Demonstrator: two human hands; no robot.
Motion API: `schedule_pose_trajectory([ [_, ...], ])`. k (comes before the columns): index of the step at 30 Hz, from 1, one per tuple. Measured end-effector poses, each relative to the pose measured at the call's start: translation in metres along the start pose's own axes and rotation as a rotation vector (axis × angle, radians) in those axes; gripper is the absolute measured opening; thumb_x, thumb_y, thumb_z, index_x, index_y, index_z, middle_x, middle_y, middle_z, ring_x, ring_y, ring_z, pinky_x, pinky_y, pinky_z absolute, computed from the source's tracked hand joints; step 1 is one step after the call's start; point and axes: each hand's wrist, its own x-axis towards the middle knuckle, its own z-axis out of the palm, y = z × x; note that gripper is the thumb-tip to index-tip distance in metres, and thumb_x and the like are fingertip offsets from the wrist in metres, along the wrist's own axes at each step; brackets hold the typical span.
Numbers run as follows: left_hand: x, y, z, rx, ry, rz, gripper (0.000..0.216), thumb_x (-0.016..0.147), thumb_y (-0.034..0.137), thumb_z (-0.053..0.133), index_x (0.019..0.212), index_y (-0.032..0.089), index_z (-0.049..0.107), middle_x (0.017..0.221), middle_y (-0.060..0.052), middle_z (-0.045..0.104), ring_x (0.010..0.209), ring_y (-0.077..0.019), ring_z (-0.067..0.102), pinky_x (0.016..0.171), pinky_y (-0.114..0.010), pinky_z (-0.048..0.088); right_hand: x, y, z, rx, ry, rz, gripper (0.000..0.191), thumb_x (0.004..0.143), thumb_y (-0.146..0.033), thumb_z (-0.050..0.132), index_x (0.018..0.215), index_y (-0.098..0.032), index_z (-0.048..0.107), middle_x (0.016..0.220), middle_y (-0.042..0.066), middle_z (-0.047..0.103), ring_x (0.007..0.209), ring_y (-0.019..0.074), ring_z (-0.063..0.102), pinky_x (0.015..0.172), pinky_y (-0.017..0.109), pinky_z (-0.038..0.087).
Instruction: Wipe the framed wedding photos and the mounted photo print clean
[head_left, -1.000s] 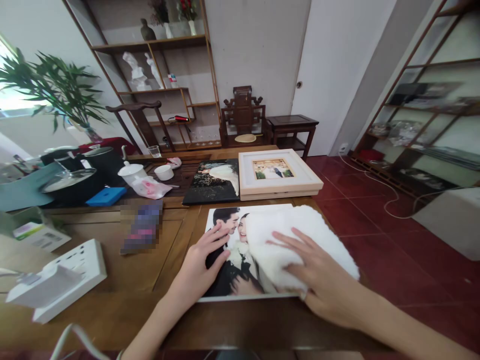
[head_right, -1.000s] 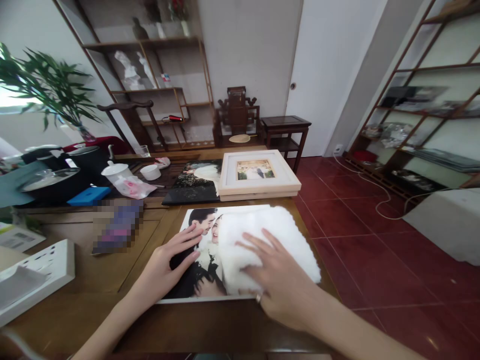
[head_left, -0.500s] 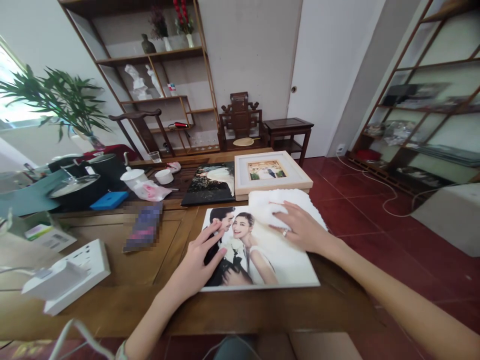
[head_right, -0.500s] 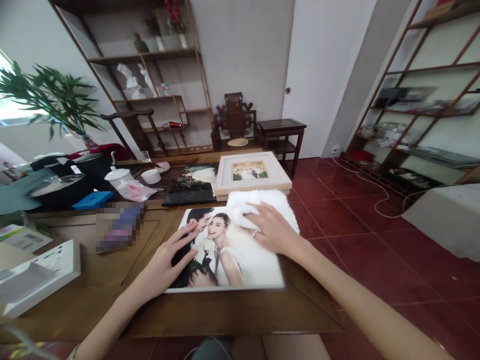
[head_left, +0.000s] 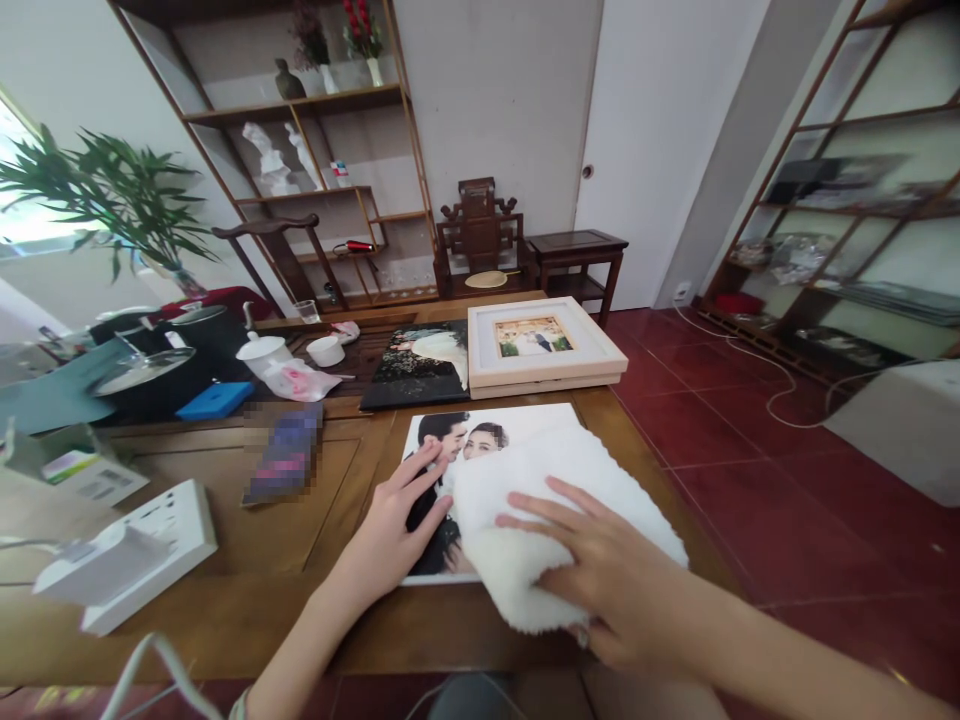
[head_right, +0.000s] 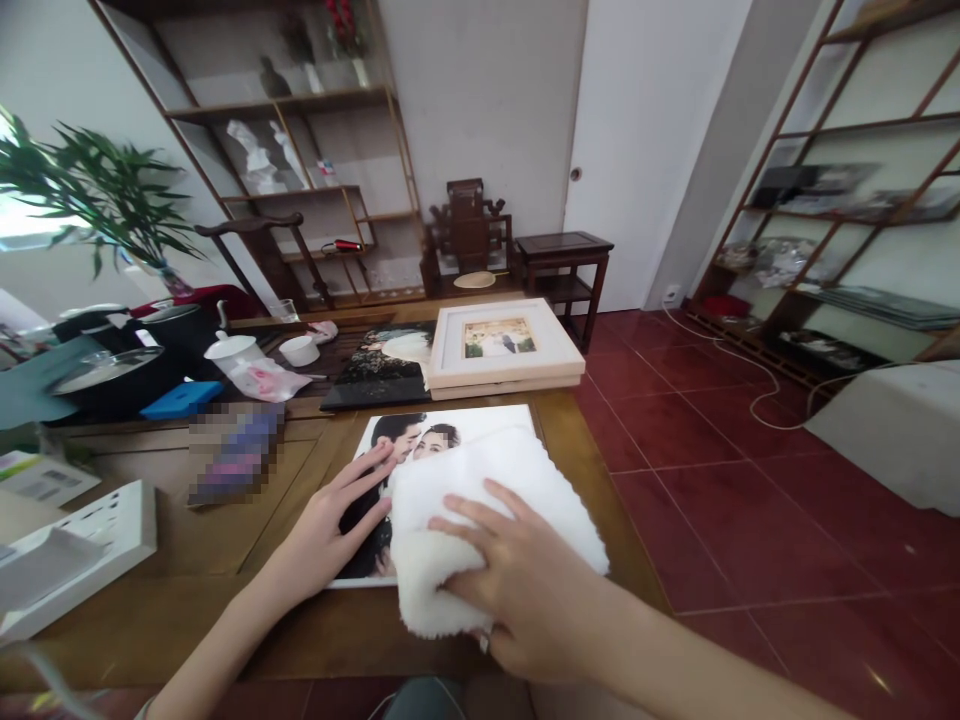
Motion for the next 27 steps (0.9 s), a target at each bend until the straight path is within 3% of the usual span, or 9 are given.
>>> schedule_pose_trajectory([
  [5,-0.001,0.0,0.0,0.012,-0.006,-0.01,0.041,0.091,0.035,0.047,0.128,0.02,0.055,0.142,-0.01,0.046,0.134,-0.0257,0.038,0.109,-0.046,0.034,0.021,0.048,-0.008,-0.087,0.12,0.134,0.042,0.068,-0.011,0.053,0.108,-0.017,0.065,0.138,0.018,0.048,0.133,0.0263,0.036,0.11,0.05,0.024],
  [8,-0.001,0.001,0.0,0.003,0.002,-0.018,0.04,0.09,0.035,0.048,0.127,0.021,0.055,0.141,-0.009,0.047,0.133,-0.0254,0.04,0.108,-0.045,0.035,0.032,0.08,-0.008,-0.163,0.214,0.197,0.038,0.073,-0.013,0.052,0.11,-0.018,0.064,0.136,0.016,0.051,0.128,0.0275,0.044,0.108,0.052,0.028],
  [11,-0.001,0.002,0.0,-0.007,0.012,-0.02,0.039,0.09,0.035,0.05,0.126,0.021,0.057,0.141,-0.009,0.047,0.132,-0.0248,0.04,0.108,-0.044,0.035,0.036,0.09,-0.008,-0.198,0.241,0.226,0.039,0.075,-0.011,0.05,0.111,-0.017,0.062,0.136,0.015,0.051,0.128,0.027,0.043,0.108,0.054,0.027],
  [14,-0.002,0.002,0.001,-0.006,0.018,-0.03,0.039,0.09,0.034,0.05,0.125,0.02,0.057,0.14,-0.01,0.048,0.132,-0.0239,0.04,0.109,-0.043,0.035,0.032,0.07,-0.007,-0.207,0.187,0.239,0.04,0.071,-0.008,0.049,0.108,-0.017,0.065,0.137,0.016,0.05,0.134,0.0298,0.034,0.108,0.061,0.02],
  [17,-0.002,0.001,0.002,-0.008,0.024,-0.032,0.04,0.09,0.034,0.049,0.125,0.018,0.058,0.139,-0.011,0.049,0.132,-0.0247,0.04,0.109,-0.043,0.034,0.019,0.031,0.0,-0.15,0.115,0.212,0.04,0.068,-0.008,0.052,0.103,-0.017,0.068,0.141,0.015,0.045,0.137,0.0336,0.027,0.107,0.065,0.018],
  [19,-0.002,-0.001,0.002,-0.011,0.027,-0.026,0.04,0.089,0.034,0.05,0.126,0.019,0.057,0.139,-0.011,0.049,0.132,-0.0255,0.041,0.109,-0.045,0.035,0.008,0.006,0.008,-0.082,0.078,0.154,0.035,0.067,-0.013,0.056,0.099,-0.021,0.07,0.142,0.012,0.044,0.135,0.0364,0.03,0.107,0.065,0.02],
  [21,-0.003,-0.002,0.002,-0.01,0.017,-0.016,0.041,0.088,0.032,0.05,0.127,0.021,0.056,0.14,-0.01,0.048,0.132,-0.0262,0.041,0.107,-0.046,0.037,-0.001,-0.011,0.017,-0.032,0.088,0.091,0.04,0.07,-0.016,0.057,0.107,-0.025,0.068,0.139,0.008,0.048,0.131,0.0343,0.038,0.107,0.059,0.029],
  [24,-0.003,-0.004,0.002,0.0,-0.006,0.001,0.043,0.088,0.027,0.047,0.131,0.021,0.052,0.143,-0.011,0.045,0.133,-0.0265,0.039,0.107,-0.047,0.037,-0.004,-0.019,0.022,0.039,0.09,0.051,0.053,0.072,-0.013,0.055,0.122,-0.027,0.06,0.134,0.004,0.054,0.128,0.0289,0.045,0.109,0.05,0.034],
  [27,-0.004,-0.004,0.002,0.011,-0.02,-0.003,0.042,0.09,0.029,0.046,0.131,0.021,0.051,0.143,-0.011,0.044,0.134,-0.026,0.038,0.107,-0.047,0.037,0.006,-0.005,0.01,0.104,0.048,0.069,0.049,0.07,-0.013,0.056,0.116,-0.029,0.064,0.138,0.004,0.051,0.131,0.0286,0.04,0.112,0.053,0.025],
])
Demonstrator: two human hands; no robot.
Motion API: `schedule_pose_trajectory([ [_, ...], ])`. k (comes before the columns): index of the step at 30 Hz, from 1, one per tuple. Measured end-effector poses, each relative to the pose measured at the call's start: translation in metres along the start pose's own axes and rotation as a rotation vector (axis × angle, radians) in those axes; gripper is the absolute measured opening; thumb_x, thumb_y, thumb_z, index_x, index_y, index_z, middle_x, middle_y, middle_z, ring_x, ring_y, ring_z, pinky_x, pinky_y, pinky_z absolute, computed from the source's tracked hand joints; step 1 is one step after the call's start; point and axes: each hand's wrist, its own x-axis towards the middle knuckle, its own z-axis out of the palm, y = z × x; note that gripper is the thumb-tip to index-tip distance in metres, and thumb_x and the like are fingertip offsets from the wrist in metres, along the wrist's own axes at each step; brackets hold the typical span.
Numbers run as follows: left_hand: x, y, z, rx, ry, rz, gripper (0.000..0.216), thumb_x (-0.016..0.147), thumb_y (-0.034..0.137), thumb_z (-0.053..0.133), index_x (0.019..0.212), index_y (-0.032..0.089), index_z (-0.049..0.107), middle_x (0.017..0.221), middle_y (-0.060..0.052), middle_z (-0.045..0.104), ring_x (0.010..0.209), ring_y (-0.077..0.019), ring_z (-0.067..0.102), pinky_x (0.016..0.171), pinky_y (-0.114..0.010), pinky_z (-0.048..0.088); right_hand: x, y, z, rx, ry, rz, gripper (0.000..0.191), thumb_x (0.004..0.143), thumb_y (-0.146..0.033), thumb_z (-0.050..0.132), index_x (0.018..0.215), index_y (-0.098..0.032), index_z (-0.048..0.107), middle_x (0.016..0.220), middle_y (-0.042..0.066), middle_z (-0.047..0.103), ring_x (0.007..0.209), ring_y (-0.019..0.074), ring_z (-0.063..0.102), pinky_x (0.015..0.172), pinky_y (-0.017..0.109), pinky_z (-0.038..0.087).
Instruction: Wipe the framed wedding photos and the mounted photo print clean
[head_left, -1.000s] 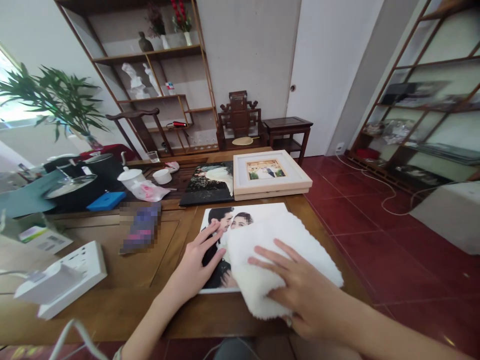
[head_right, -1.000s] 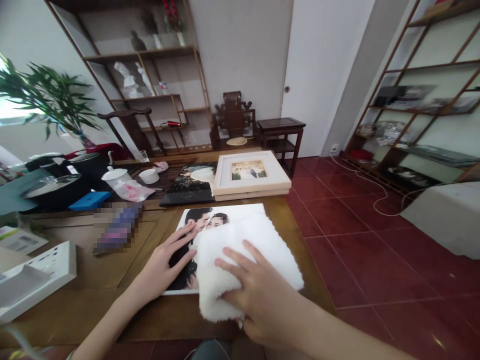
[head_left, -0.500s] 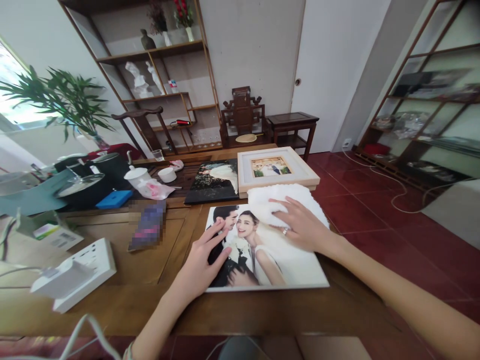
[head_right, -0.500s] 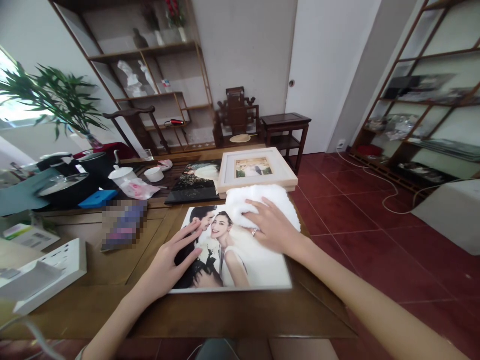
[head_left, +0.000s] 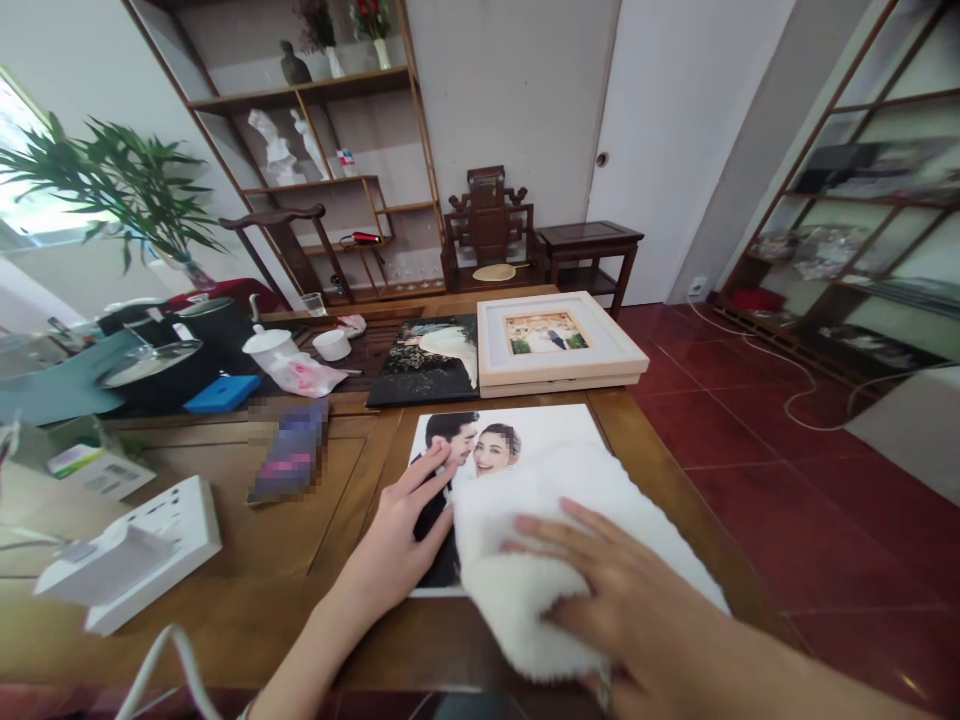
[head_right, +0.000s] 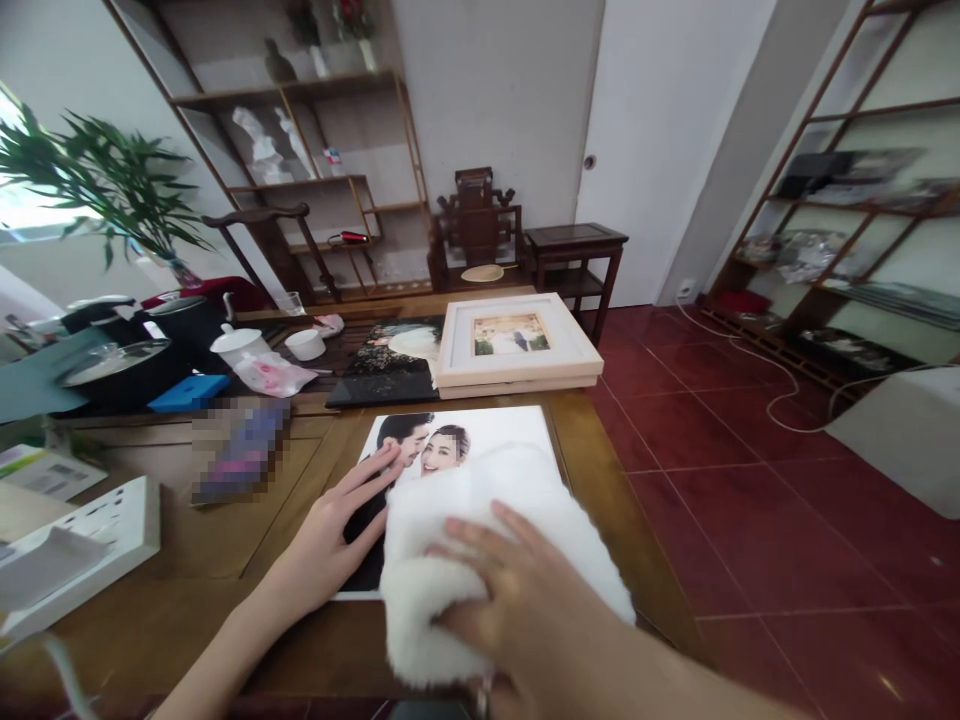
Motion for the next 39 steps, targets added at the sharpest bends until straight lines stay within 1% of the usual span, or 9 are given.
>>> schedule_pose_trajectory([
  [5,0.0,0.003,0.0,0.002,-0.01,-0.032,0.042,0.092,0.034,0.046,0.132,0.022,0.05,0.144,-0.011,0.042,0.135,-0.0256,0.035,0.109,-0.048,0.034,0.031,0.046,-0.024,-0.098,0.105,0.139,0.038,0.074,-0.011,0.052,0.109,-0.019,0.065,0.136,0.014,0.051,0.13,0.0272,0.04,0.111,0.053,0.025],
  [9,-0.001,0.003,-0.001,-0.003,-0.023,-0.064,0.044,0.092,0.036,0.046,0.133,0.021,0.05,0.144,-0.011,0.042,0.136,-0.0253,0.034,0.109,-0.047,0.033,0.042,0.072,-0.022,-0.188,0.19,0.165,0.031,0.082,-0.017,0.05,0.11,-0.018,0.063,0.136,0.015,0.052,0.129,0.0282,0.042,0.108,0.055,0.027],
  [13,-0.001,0.001,0.001,-0.016,-0.015,-0.061,0.044,0.092,0.036,0.046,0.133,0.023,0.049,0.145,-0.009,0.042,0.136,-0.0247,0.034,0.11,-0.046,0.032,0.029,0.057,-0.012,-0.196,0.181,0.123,0.031,0.076,-0.011,0.049,0.101,-0.017,0.066,0.131,0.016,0.056,0.133,0.0271,0.036,0.111,0.056,0.02],
  [17,-0.001,0.0,0.002,-0.019,-0.012,-0.063,0.043,0.092,0.036,0.046,0.133,0.024,0.049,0.146,-0.009,0.041,0.136,-0.0248,0.034,0.11,-0.047,0.032,0.006,0.02,0.001,-0.14,0.101,0.023,0.028,0.072,-0.016,0.057,0.096,-0.023,0.069,0.142,0.009,0.045,0.134,0.0324,0.033,0.111,0.061,0.018],
  [20,-0.002,0.001,0.001,-0.023,-0.031,-0.063,0.044,0.091,0.031,0.045,0.134,0.023,0.048,0.146,-0.01,0.04,0.136,-0.0252,0.034,0.109,-0.048,0.033,-0.004,0.002,0.009,-0.098,0.044,-0.047,0.043,0.072,-0.015,0.057,0.113,-0.027,0.065,0.137,0.005,0.05,0.128,0.0297,0.044,0.109,0.055,0.03],
  [23,-0.002,0.002,0.0,-0.028,-0.047,-0.057,0.045,0.091,0.025,0.042,0.136,0.023,0.046,0.147,-0.009,0.039,0.137,-0.0247,0.033,0.109,-0.047,0.033,-0.004,-0.003,0.008,-0.066,0.03,-0.079,0.057,0.074,-0.013,0.054,0.131,-0.019,0.053,0.129,0.006,0.059,0.124,0.0248,0.05,0.108,0.047,0.036],
  [29,-0.002,0.002,0.001,-0.02,-0.034,-0.075,0.045,0.092,0.035,0.045,0.135,0.021,0.048,0.146,-0.01,0.04,0.137,-0.0255,0.033,0.11,-0.046,0.033,0.012,0.025,-0.011,-0.119,0.068,-0.001,0.044,0.067,-0.012,0.054,0.109,-0.02,0.065,0.141,0.011,0.047,0.133,0.029,0.036,0.11,0.057,0.022],
  [35,0.0,0.003,0.001,-0.016,-0.022,-0.091,0.045,0.092,0.037,0.044,0.133,0.021,0.05,0.145,-0.01,0.041,0.136,-0.0253,0.033,0.11,-0.047,0.032,0.038,0.075,-0.019,-0.252,0.213,0.174,0.038,0.074,-0.009,0.049,0.109,-0.015,0.064,0.13,0.018,0.056,0.13,0.0277,0.041,0.108,0.054,0.027],
  [39,0.0,0.003,0.001,-0.023,-0.015,-0.087,0.044,0.091,0.036,0.045,0.133,0.021,0.05,0.145,-0.01,0.042,0.136,-0.0252,0.034,0.11,-0.047,0.032,0.039,0.068,-0.02,-0.287,0.17,0.164,0.044,0.07,-0.006,0.05,0.11,-0.015,0.064,0.133,0.017,0.054,0.134,0.03,0.035,0.108,0.058,0.023],
])
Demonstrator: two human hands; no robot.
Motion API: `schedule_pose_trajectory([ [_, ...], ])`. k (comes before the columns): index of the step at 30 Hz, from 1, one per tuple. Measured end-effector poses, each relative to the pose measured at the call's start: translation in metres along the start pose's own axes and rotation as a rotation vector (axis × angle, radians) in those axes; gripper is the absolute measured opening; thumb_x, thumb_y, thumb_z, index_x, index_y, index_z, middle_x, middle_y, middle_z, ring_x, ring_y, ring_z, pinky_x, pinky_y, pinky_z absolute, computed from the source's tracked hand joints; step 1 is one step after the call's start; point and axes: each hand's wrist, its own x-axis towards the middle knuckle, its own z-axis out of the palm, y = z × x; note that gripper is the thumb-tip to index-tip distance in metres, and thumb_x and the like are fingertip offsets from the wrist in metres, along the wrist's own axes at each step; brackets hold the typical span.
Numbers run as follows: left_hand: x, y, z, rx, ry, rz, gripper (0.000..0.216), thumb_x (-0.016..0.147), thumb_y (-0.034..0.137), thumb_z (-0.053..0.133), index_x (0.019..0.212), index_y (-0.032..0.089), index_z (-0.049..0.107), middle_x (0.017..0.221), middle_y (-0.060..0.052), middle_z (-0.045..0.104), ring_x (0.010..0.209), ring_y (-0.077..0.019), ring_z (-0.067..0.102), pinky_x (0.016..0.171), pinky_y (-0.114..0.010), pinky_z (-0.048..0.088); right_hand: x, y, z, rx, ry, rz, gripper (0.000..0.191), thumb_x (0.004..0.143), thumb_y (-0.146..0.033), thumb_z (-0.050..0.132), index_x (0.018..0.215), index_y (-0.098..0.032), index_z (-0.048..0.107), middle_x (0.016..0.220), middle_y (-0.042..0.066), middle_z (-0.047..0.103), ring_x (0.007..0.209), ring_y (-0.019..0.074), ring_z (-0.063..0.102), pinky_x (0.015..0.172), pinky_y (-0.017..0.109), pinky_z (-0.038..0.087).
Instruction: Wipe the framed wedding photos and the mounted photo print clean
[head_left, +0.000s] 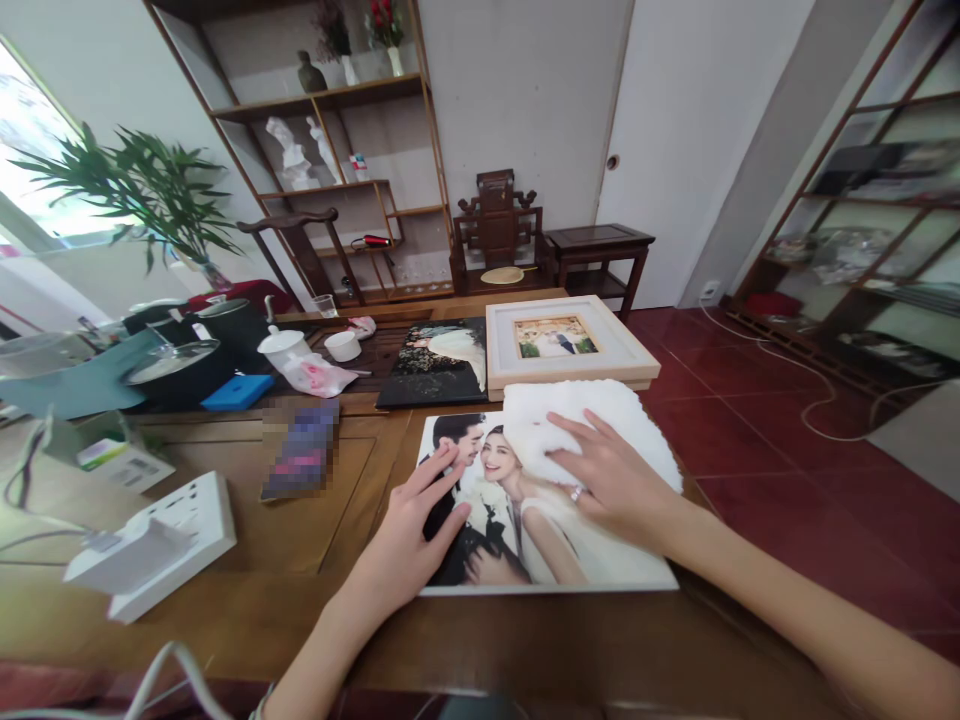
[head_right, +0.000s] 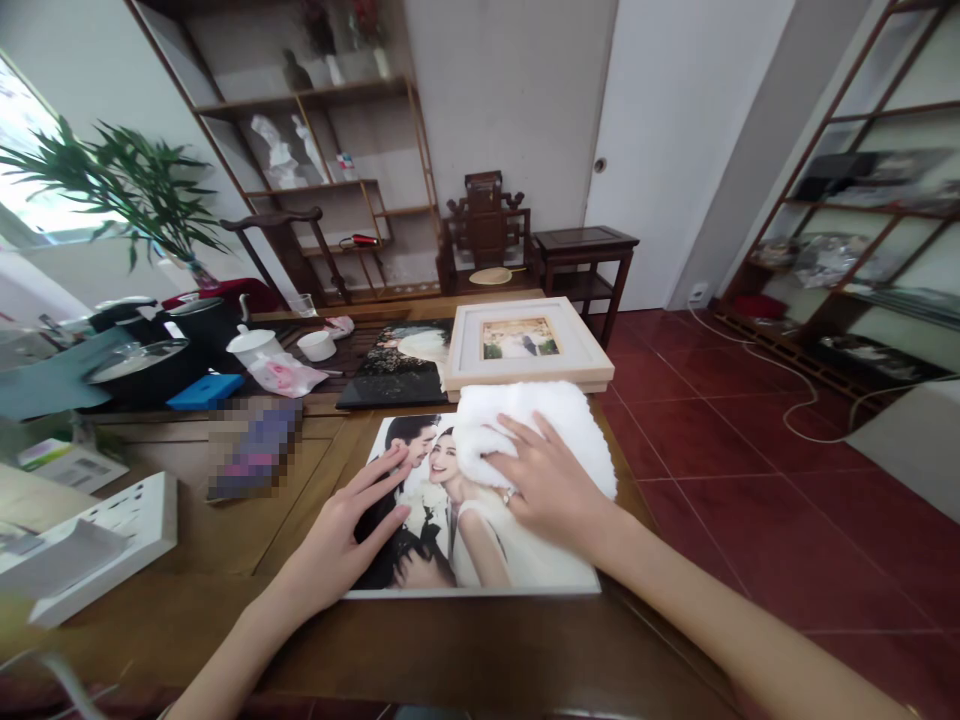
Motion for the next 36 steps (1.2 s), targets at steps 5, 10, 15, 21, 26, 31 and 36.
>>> schedule_pose_trajectory([
  [5,0.0,-0.003,0.002,-0.017,0.03,0.038,0.043,0.091,0.035,0.046,0.131,0.02,0.052,0.143,-0.011,0.044,0.135,-0.0248,0.036,0.11,-0.046,0.033,-0.034,-0.045,0.001,0.072,-0.101,-0.108,0.033,0.07,-0.013,0.055,0.099,-0.018,0.069,0.142,0.016,0.044,0.135,0.0368,0.028,0.106,0.066,0.019],
  [10,0.0,-0.003,0.001,-0.007,0.022,0.07,0.043,0.092,0.031,0.043,0.132,0.018,0.051,0.143,-0.013,0.043,0.134,-0.0262,0.037,0.108,-0.047,0.035,-0.058,-0.071,0.016,0.153,-0.052,-0.287,0.013,0.072,-0.017,0.058,0.068,-0.023,0.069,0.141,0.007,0.047,0.132,0.0358,0.035,0.107,0.064,0.021],
  [15,0.001,-0.002,-0.001,-0.001,0.002,0.049,0.043,0.091,0.031,0.045,0.131,0.019,0.052,0.144,-0.012,0.043,0.135,-0.0271,0.036,0.109,-0.047,0.035,-0.04,-0.054,-0.004,0.21,-0.131,-0.224,0.036,0.072,-0.02,0.058,0.107,-0.02,0.066,0.143,0.011,0.044,0.134,0.0296,0.034,0.11,0.056,0.021],
  [21,0.0,0.0,-0.001,0.009,0.001,0.039,0.043,0.091,0.034,0.045,0.132,0.02,0.051,0.144,-0.01,0.043,0.136,-0.0249,0.035,0.11,-0.046,0.033,-0.004,-0.01,-0.006,0.113,-0.03,-0.034,0.032,0.079,-0.013,0.051,0.107,-0.018,0.065,0.13,0.015,0.056,0.131,0.0279,0.039,0.109,0.055,0.025],
  [26,0.001,-0.001,0.0,0.015,0.008,0.026,0.044,0.092,0.035,0.045,0.131,0.018,0.052,0.143,-0.011,0.043,0.135,-0.0242,0.037,0.11,-0.045,0.033,0.002,-0.001,0.003,0.026,0.039,0.03,0.038,0.077,-0.011,0.05,0.112,-0.017,0.063,0.13,0.015,0.056,0.132,0.028,0.037,0.109,0.056,0.023],
  [31,0.001,-0.001,0.0,-0.008,0.019,0.034,0.042,0.092,0.034,0.046,0.131,0.022,0.052,0.144,-0.009,0.043,0.135,-0.0248,0.036,0.11,-0.046,0.033,-0.026,-0.045,0.0,0.092,-0.076,-0.056,0.037,0.07,-0.014,0.054,0.103,-0.02,0.068,0.141,0.013,0.046,0.136,0.033,0.029,0.108,0.063,0.018],
  [36,0.0,0.0,-0.002,-0.058,0.013,0.062,0.041,0.092,0.023,0.04,0.132,0.025,0.051,0.145,-0.008,0.042,0.135,-0.0243,0.036,0.11,-0.046,0.033,-0.051,-0.083,0.0,0.128,-0.146,-0.226,0.036,0.072,-0.012,0.053,0.103,-0.02,0.069,0.139,0.01,0.049,0.132,0.0309,0.037,0.107,0.057,0.028],
])
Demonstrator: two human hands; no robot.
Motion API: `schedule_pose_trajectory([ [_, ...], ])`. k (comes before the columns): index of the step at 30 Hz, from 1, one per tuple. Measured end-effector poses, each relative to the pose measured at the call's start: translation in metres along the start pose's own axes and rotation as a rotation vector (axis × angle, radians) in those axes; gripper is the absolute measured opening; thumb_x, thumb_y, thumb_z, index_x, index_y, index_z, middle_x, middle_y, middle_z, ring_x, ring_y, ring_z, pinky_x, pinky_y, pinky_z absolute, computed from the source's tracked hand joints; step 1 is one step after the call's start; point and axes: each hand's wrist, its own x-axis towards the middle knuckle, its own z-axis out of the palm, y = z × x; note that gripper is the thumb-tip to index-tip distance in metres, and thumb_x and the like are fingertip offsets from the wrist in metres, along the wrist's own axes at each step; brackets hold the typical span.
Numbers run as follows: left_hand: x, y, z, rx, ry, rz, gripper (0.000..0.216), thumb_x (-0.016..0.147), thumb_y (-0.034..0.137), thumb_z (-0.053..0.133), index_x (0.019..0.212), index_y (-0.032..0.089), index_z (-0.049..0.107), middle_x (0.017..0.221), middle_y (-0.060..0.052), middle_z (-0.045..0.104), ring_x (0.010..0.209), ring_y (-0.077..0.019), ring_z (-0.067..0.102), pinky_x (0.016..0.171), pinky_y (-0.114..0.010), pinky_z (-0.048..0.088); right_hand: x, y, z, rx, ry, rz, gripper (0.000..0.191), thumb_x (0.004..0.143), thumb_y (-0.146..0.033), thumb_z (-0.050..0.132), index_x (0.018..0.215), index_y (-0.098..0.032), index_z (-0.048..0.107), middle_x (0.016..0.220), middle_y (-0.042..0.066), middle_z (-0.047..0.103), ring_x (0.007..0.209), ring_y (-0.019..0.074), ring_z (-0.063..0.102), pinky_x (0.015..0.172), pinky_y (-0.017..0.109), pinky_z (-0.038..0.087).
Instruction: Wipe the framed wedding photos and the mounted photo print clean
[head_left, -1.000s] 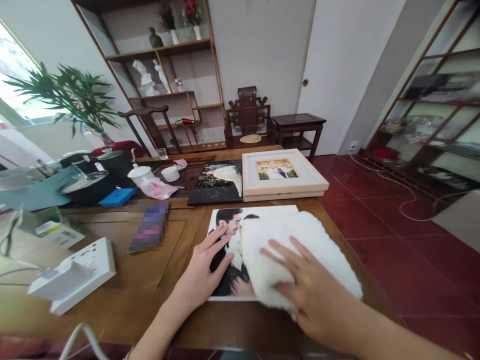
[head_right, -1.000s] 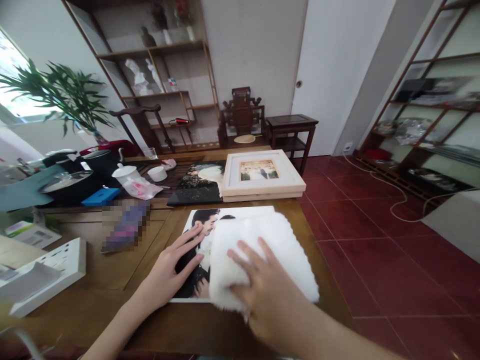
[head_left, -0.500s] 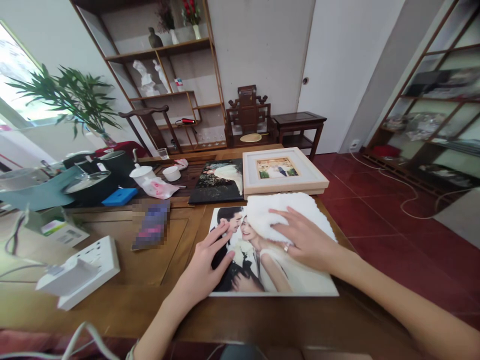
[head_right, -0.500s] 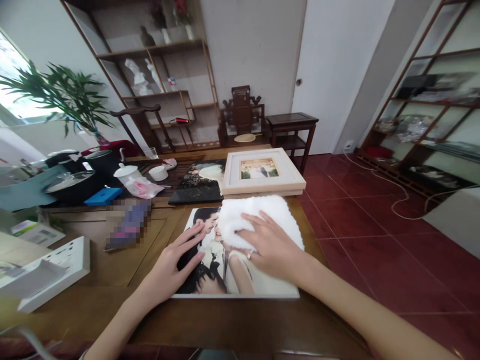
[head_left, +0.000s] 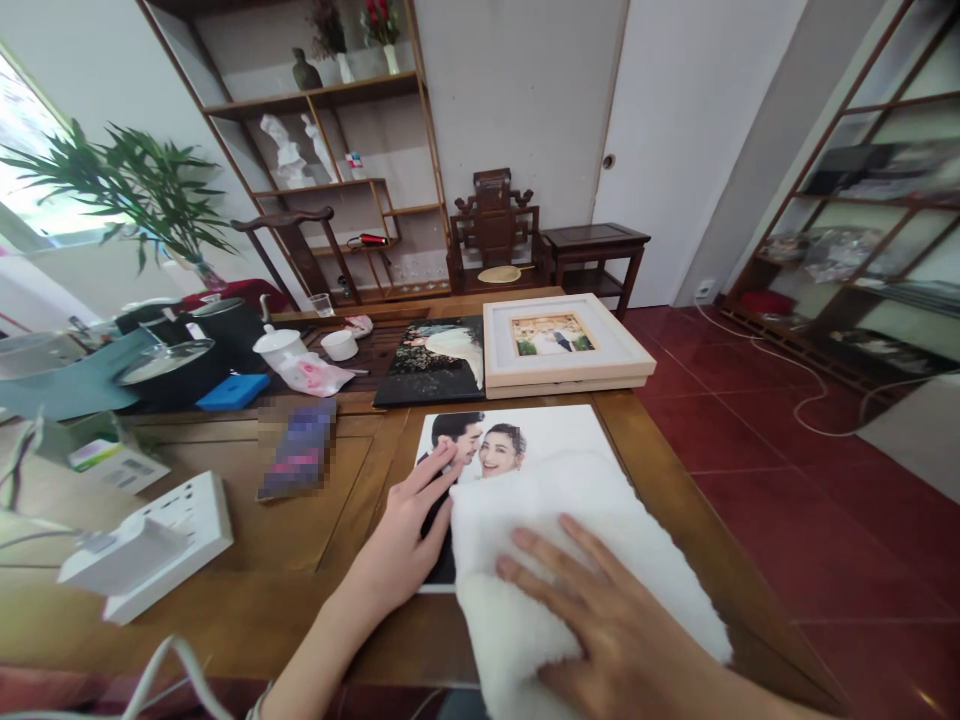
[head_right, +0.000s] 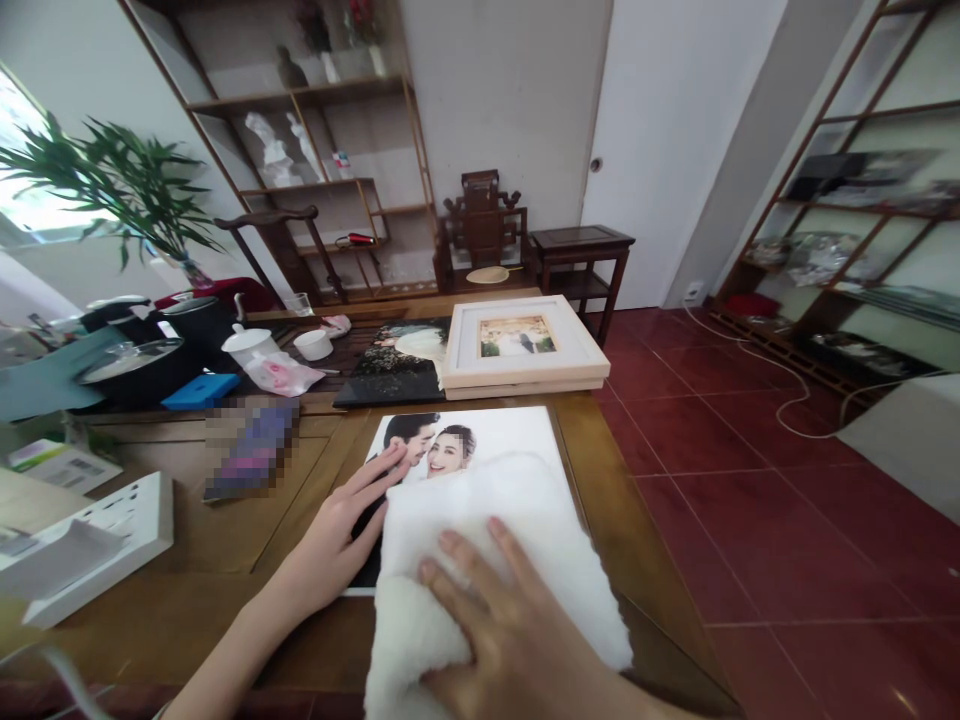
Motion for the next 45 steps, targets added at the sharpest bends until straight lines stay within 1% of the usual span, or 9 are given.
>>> schedule_pose_trajectory([
  [7,0.0,0.001,-0.001,0.005,-0.015,-0.012,0.04,0.092,0.023,0.041,0.131,0.024,0.052,0.146,-0.008,0.041,0.136,-0.0248,0.034,0.111,-0.047,0.031,0.016,0.039,-0.017,0.064,0.028,0.076,0.037,0.071,-0.019,0.058,0.107,-0.019,0.067,0.139,0.013,0.049,0.133,0.0303,0.036,0.11,0.056,0.021],
  [14,-0.001,0.002,0.0,0.022,-0.021,-0.024,0.041,0.093,0.026,0.039,0.133,0.023,0.049,0.146,-0.008,0.041,0.137,-0.0244,0.032,0.111,-0.048,0.029,0.062,0.091,-0.023,-0.073,0.149,0.183,0.032,0.082,-0.017,0.051,0.111,-0.016,0.064,0.127,0.016,0.058,0.124,0.0309,0.045,0.098,0.049,0.036],
  [21,-0.003,0.003,-0.006,-0.196,0.224,-0.073,0.033,0.094,0.021,0.033,0.12,0.02,0.053,0.132,-0.008,0.053,0.128,-0.0207,0.045,0.11,-0.039,0.033,0.081,0.046,-0.012,0.019,0.013,0.094,0.041,0.077,-0.016,0.054,0.117,-0.017,0.061,0.139,0.014,0.048,0.136,0.0341,0.027,0.106,0.061,0.019],
  [31,0.003,-0.001,-0.017,-0.789,0.423,-0.503,0.033,0.086,0.038,0.053,0.116,0.025,0.046,0.138,-0.009,0.044,0.126,-0.027,0.046,0.09,-0.038,0.049,0.024,-0.004,-0.026,0.131,-0.21,-0.187,0.035,0.081,-0.023,0.055,0.115,-0.023,0.063,0.145,0.008,0.041,0.137,0.0303,0.026,0.111,0.056,0.019],
  [34,0.006,0.002,-0.034,-1.084,0.367,-0.762,0.038,0.082,0.03,0.055,0.118,0.025,0.046,0.132,-0.011,0.05,0.114,-0.0264,0.058,0.086,-0.038,0.052,0.004,0.01,-0.036,0.164,-0.144,0.023,0.047,0.076,-0.015,0.055,0.122,-0.023,0.059,0.142,0.008,0.046,0.136,0.0249,0.032,0.113,0.048,0.023],
  [37,0.005,0.009,-0.05,-1.324,0.263,-0.906,0.04,0.084,0.028,0.047,0.123,0.02,0.044,0.118,-0.016,0.06,0.103,-0.0281,0.065,0.085,-0.047,0.052,-0.008,0.02,-0.038,0.106,0.006,0.243,0.031,0.079,-0.014,0.054,0.107,-0.02,0.065,0.142,0.011,0.045,0.135,0.0266,0.033,0.111,0.05,0.025],
  [39,0.001,0.014,-0.057,-1.422,0.194,-0.89,0.043,0.084,0.031,0.044,0.126,0.019,0.042,0.113,-0.017,0.062,0.102,-0.0299,0.065,0.085,-0.051,0.052,-0.009,0.018,-0.034,0.05,0.061,0.273,0.022,0.083,-0.03,0.057,0.1,-0.019,0.066,0.145,0.013,0.04,0.137,0.0308,0.027,0.11,0.057,0.022],
  [42,-0.008,0.025,-0.062,-1.418,0.151,-0.795,0.049,0.083,0.036,0.044,0.13,0.022,0.04,0.111,-0.015,0.065,0.105,-0.0307,0.064,0.088,-0.053,0.051,-0.001,0.003,-0.021,-0.022,0.09,0.166,0.041,0.073,-0.053,0.067,0.094,-0.018,0.067,0.15,0.016,0.03,0.139,0.0386,0.016,0.107,0.066,0.017],
  [45,-0.016,0.043,-0.067,-1.289,0.214,-0.706,0.053,0.083,0.043,0.044,0.132,0.024,0.042,0.109,-0.012,0.067,0.107,-0.0317,0.062,0.088,-0.053,0.051,0.008,-0.014,-0.008,-0.138,0.269,0.072,0.018,0.078,-0.036,0.065,0.076,-0.018,0.066,0.149,0.016,0.032,0.138,0.0391,0.018,0.105,0.067,0.024],
])
